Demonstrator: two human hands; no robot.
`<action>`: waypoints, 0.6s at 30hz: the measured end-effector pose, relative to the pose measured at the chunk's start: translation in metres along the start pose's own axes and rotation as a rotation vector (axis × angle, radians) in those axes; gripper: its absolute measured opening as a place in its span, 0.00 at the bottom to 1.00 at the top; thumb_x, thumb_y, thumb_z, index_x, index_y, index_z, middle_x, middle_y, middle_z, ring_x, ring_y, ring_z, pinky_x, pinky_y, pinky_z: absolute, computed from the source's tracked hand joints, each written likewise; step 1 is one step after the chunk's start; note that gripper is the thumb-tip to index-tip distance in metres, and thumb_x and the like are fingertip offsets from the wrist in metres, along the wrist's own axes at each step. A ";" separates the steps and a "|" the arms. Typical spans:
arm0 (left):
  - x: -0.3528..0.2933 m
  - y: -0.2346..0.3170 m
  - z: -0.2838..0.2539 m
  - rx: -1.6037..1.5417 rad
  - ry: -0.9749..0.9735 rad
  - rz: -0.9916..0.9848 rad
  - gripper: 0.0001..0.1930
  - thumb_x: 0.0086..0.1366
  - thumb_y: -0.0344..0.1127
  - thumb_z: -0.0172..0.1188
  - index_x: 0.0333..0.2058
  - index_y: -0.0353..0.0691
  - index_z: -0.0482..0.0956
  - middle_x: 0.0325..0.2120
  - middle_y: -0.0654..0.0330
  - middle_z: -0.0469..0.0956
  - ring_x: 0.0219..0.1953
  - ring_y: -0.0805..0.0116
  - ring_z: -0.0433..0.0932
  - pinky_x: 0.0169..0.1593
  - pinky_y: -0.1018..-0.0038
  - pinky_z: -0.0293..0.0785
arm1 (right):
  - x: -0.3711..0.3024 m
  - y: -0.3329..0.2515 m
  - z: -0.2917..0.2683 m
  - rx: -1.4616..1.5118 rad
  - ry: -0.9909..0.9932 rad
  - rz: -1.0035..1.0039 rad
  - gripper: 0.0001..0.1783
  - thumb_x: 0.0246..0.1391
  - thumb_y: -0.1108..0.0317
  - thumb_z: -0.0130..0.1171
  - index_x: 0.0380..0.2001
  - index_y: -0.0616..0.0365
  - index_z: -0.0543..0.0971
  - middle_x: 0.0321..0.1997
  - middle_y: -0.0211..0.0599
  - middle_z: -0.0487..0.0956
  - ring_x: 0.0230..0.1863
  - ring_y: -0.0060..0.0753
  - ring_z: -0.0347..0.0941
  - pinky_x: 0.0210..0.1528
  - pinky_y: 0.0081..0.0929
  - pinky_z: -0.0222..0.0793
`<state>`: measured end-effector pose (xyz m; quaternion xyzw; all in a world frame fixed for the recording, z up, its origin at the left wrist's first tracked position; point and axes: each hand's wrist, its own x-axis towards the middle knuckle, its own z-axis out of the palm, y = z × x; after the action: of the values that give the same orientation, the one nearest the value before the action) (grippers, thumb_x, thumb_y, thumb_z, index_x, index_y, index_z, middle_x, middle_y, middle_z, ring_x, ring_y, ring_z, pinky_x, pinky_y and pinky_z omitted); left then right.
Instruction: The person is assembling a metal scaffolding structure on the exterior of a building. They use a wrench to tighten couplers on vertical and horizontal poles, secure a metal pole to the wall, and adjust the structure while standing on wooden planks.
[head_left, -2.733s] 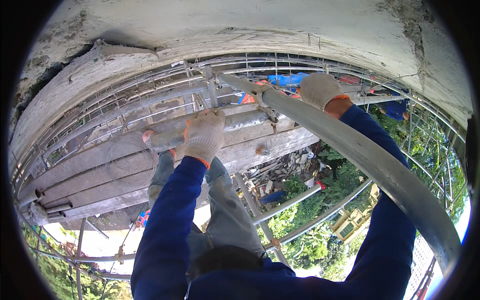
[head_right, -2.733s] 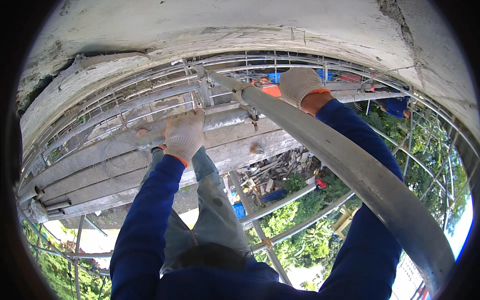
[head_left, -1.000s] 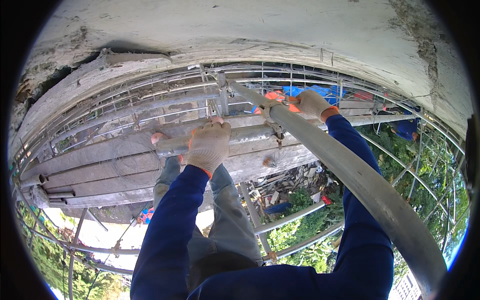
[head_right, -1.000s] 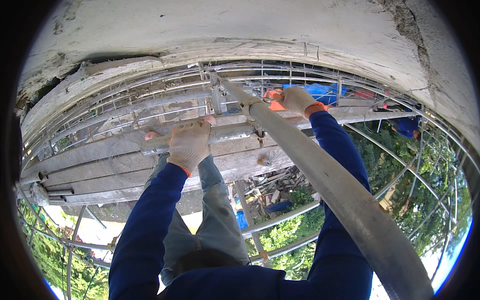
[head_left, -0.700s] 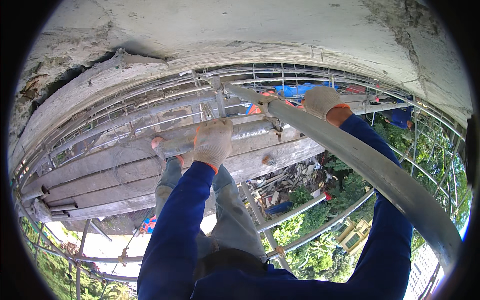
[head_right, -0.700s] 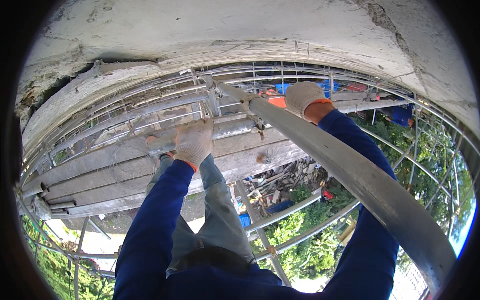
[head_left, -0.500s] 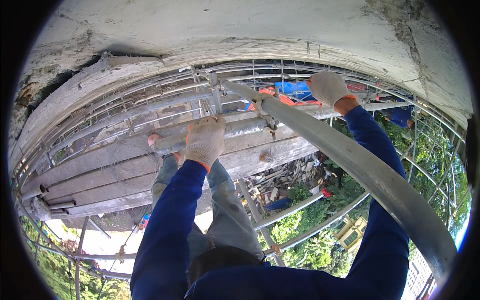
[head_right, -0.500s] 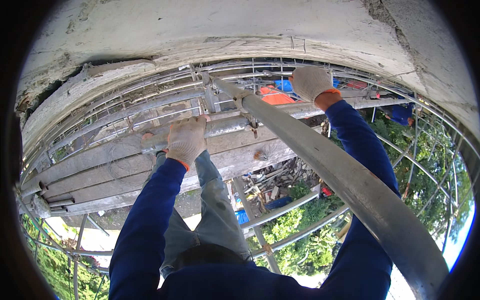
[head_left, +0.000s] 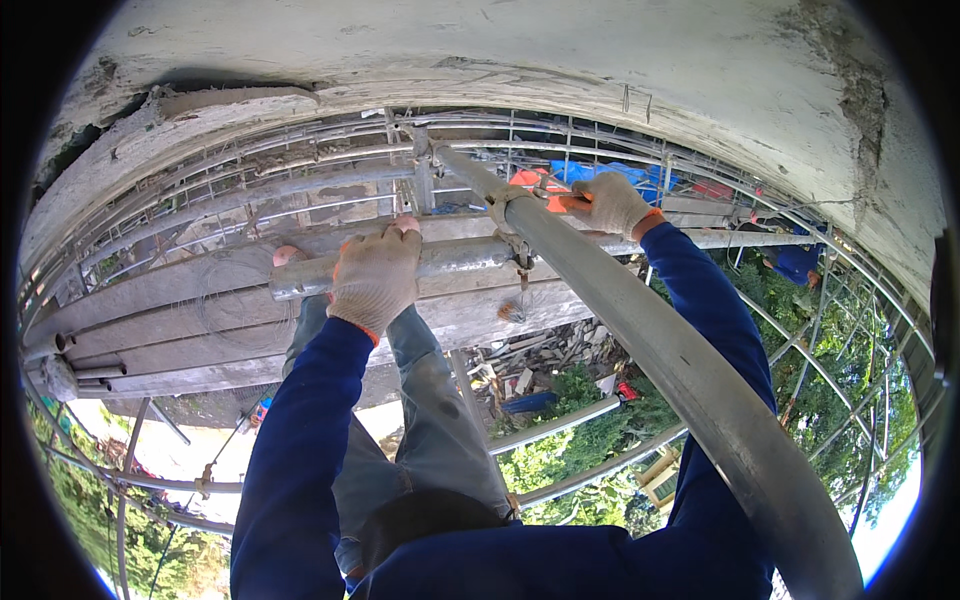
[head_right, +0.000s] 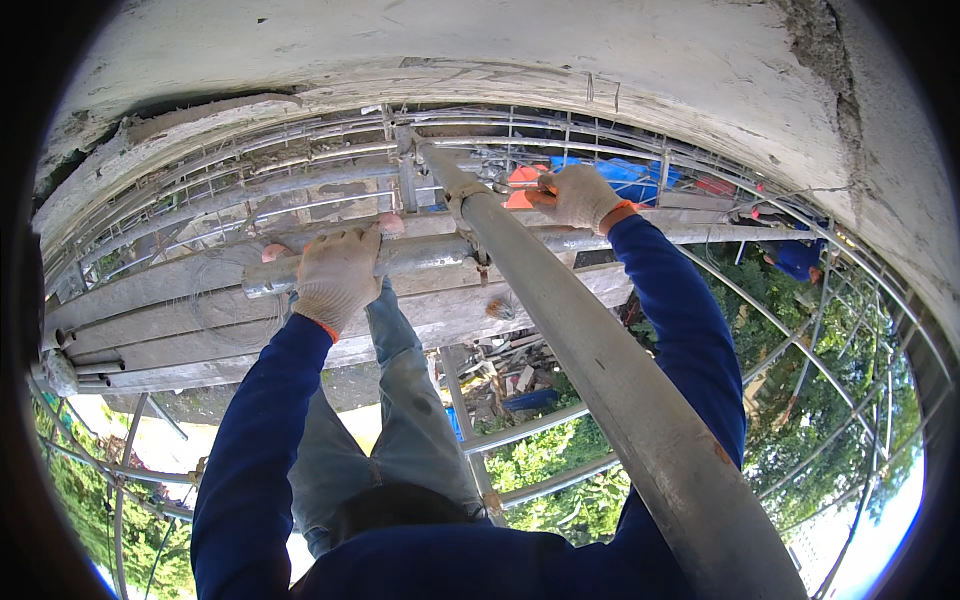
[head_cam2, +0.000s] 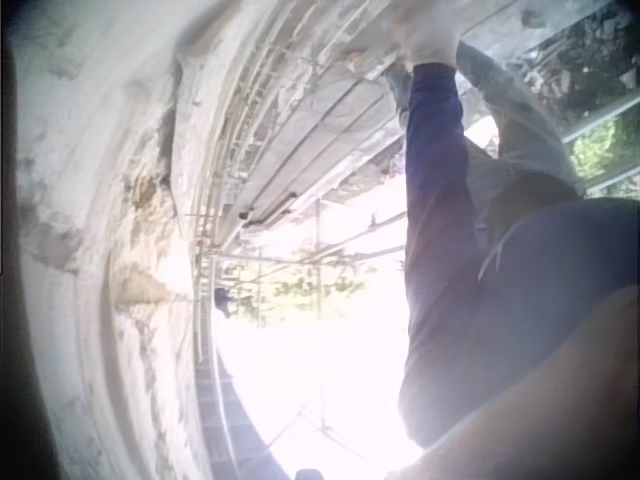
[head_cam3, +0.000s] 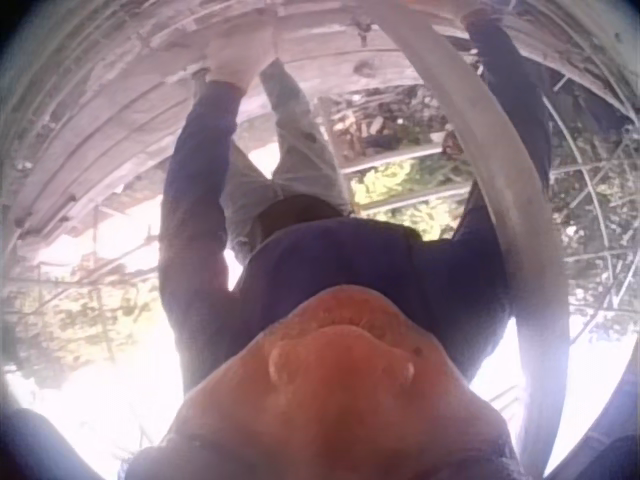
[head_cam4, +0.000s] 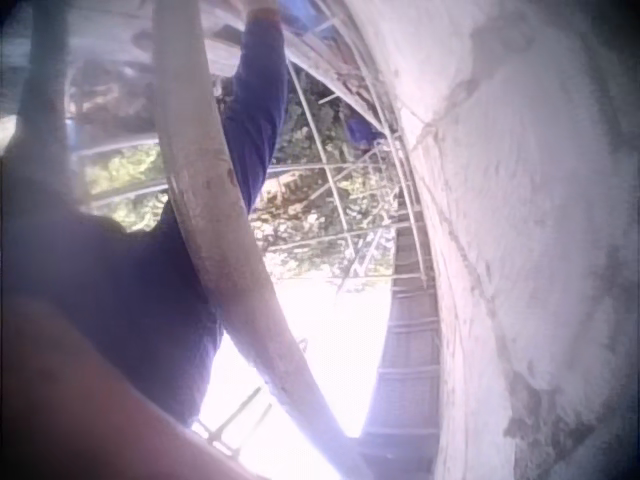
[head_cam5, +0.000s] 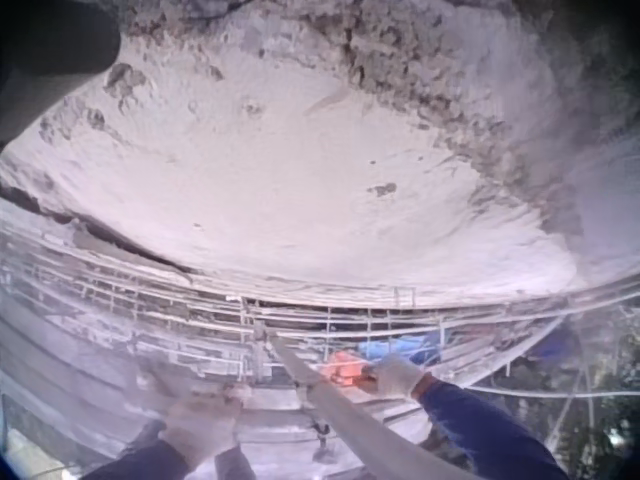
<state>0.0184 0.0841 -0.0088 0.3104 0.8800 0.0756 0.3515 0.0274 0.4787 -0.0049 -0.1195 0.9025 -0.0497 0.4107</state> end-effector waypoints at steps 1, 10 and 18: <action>0.000 0.001 0.000 0.006 0.002 -0.009 0.31 0.53 0.45 0.72 0.55 0.46 0.77 0.41 0.58 0.84 0.48 0.58 0.83 0.55 0.61 0.77 | 0.002 -0.001 0.003 0.013 0.047 -0.007 0.25 0.61 0.44 0.55 0.30 0.55 0.86 0.24 0.52 0.81 0.29 0.54 0.80 0.35 0.50 0.74; 0.001 0.000 0.000 0.010 -0.005 0.006 0.24 0.53 0.42 0.70 0.49 0.44 0.79 0.41 0.57 0.83 0.47 0.57 0.83 0.52 0.61 0.77 | -0.004 -0.008 -0.012 0.099 -0.135 0.168 0.27 0.63 0.41 0.50 0.34 0.51 0.87 0.33 0.46 0.84 0.35 0.54 0.81 0.40 0.49 0.76; -0.001 -0.006 0.009 -0.001 0.112 0.092 0.21 0.54 0.39 0.68 0.47 0.44 0.79 0.38 0.58 0.84 0.44 0.57 0.83 0.49 0.61 0.78 | -0.005 -0.051 -0.043 0.025 -0.242 0.413 0.30 0.64 0.44 0.48 0.32 0.59 0.87 0.32 0.55 0.84 0.36 0.57 0.82 0.41 0.50 0.77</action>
<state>0.0216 0.0779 -0.0167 0.3457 0.8829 0.1093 0.2982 0.0065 0.4308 0.0366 0.0676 0.8513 0.0390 0.5188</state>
